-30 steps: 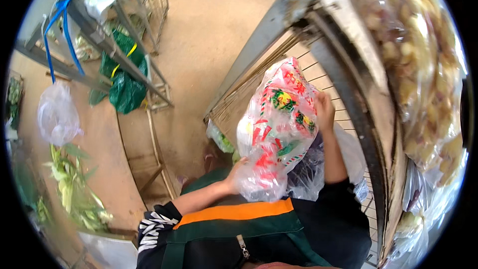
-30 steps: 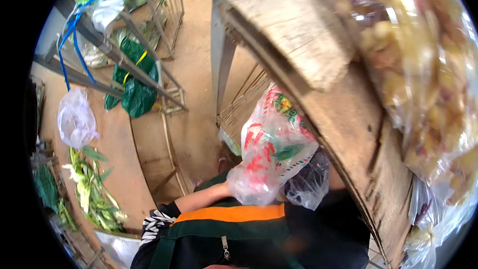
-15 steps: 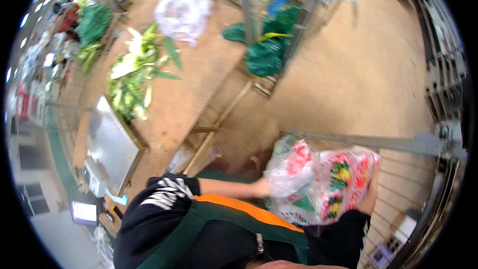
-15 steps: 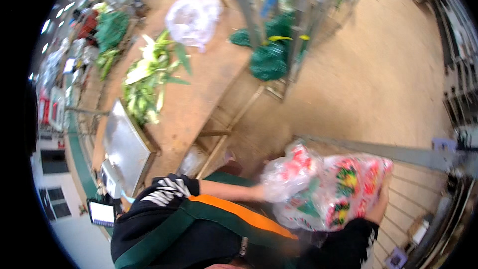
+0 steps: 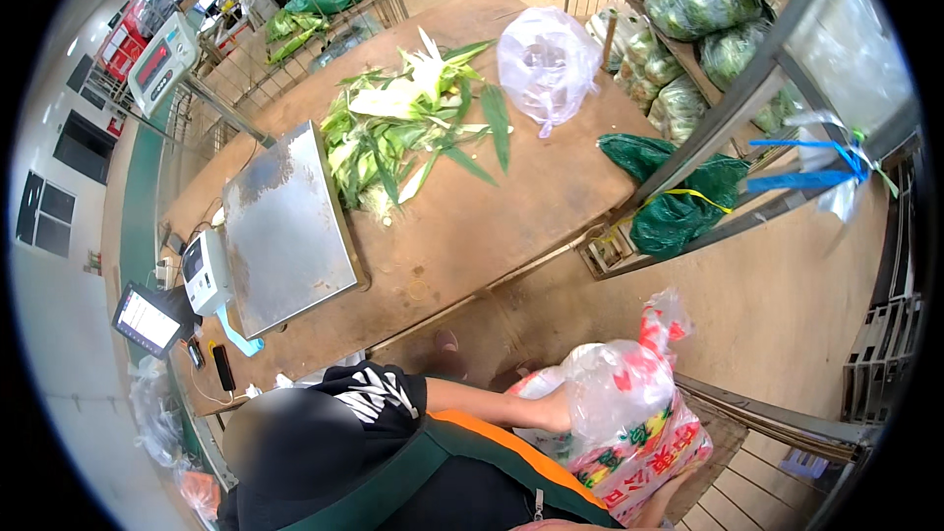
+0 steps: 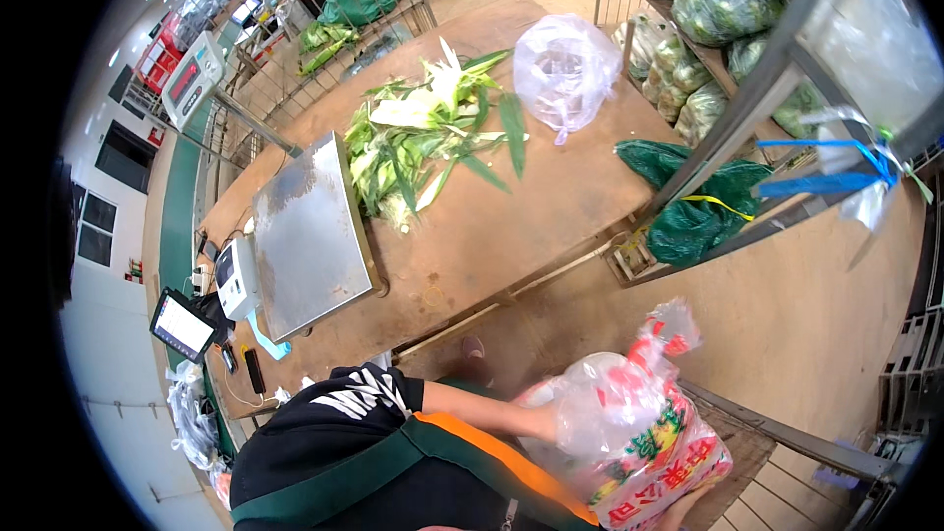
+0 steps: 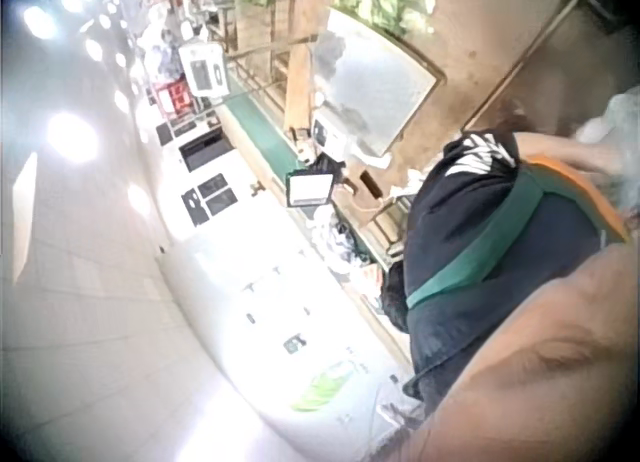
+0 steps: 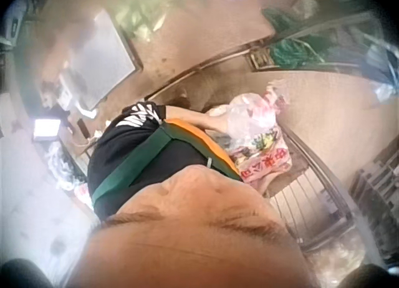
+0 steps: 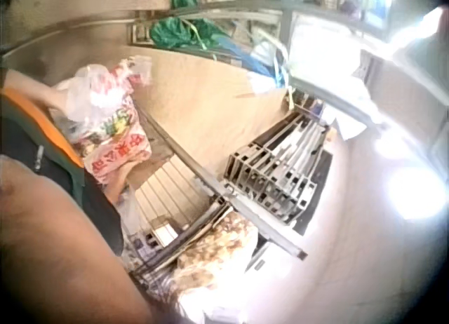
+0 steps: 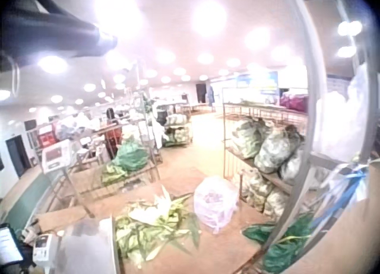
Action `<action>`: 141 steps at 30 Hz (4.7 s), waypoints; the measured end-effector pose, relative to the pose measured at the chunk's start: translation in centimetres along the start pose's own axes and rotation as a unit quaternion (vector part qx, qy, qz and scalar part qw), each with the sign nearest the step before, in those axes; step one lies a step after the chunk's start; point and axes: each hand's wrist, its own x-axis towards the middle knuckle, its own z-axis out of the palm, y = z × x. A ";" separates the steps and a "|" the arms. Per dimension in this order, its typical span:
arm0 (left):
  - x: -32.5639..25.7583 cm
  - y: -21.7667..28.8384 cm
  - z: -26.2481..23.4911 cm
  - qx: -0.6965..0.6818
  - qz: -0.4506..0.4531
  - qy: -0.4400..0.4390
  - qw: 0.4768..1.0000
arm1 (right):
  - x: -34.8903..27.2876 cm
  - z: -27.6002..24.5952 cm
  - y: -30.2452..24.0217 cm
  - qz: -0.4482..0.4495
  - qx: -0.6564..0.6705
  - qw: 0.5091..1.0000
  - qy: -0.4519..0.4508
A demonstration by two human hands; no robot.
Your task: The person packs various vegetables and packaged items into plastic bags at a checkout counter. They place items into bags, weigh them on a scale, and use a touchscreen to record the transaction. The person ties the bags and places them on the counter.
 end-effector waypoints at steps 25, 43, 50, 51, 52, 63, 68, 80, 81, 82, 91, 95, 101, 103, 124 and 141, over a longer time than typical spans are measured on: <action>-17.0 -2.8 -33.7 0.031 -0.083 0.284 0.955 | -6.3 31.7 -16.0 -0.038 0.091 0.929 -0.356; -1.6 -4.4 -41.0 0.011 -0.168 0.519 0.838 | -18.0 96.2 -35.6 -0.526 -0.466 0.369 -0.609; -3.2 -3.2 -40.8 -0.008 -0.290 0.530 0.797 | -19.1 96.6 -33.6 -0.595 -0.303 0.440 -0.601; -3.1 -2.8 -40.7 -0.006 -0.300 0.529 0.794 | -17.9 95.6 -33.3 -0.627 -0.189 0.466 -0.595; -3.1 -2.8 -40.9 -0.005 -0.305 0.530 0.791 | -17.1 94.5 -33.3 -0.653 -0.071 0.486 -0.577; -9.1 3.3 -41.5 0.116 -0.383 0.363 0.841 | -16.1 81.9 -31.7 -0.664 -0.036 0.368 -0.650; -14.3 11.6 -43.3 0.222 -0.385 0.333 0.831 | -18.2 82.8 -33.1 -0.711 -0.047 0.318 -0.626; 1.8 1.9 -56.3 0.509 -0.212 0.439 0.709 | -20.4 87.1 -35.2 -0.772 -0.123 0.084 -0.617; 2.0 1.6 -56.2 0.510 -0.218 0.435 0.709 | -20.0 87.0 -35.3 -0.757 -0.120 0.101 -0.634; 2.2 1.3 -56.2 0.511 -0.219 0.437 0.707 | -19.8 86.8 -35.4 -0.757 -0.108 0.109 -0.635; 2.3 1.2 -56.6 0.497 -0.221 0.442 0.713 | -18.2 88.1 -35.5 -0.714 -0.086 0.137 -0.681; 2.2 1.0 -56.5 0.490 -0.230 0.442 0.715 | -15.9 88.3 -38.0 -0.660 -0.164 0.159 -0.716; 2.5 1.1 -56.8 0.490 -0.219 0.445 0.717 | -8.4 93.6 -42.4 -0.546 -0.195 0.377 -0.722; 2.5 0.9 -56.9 0.485 -0.217 0.443 0.722 | -6.1 97.9 -43.4 -0.537 -0.154 0.446 -0.699; 4.5 1.4 -65.8 0.459 -0.281 0.434 0.723 | -17.8 91.1 -35.9 -0.689 -0.001 0.165 -0.706; 3.3 -0.4 -66.3 0.412 -0.220 0.464 0.752 | -19.8 88.7 -33.9 -0.729 -0.080 0.080 -0.675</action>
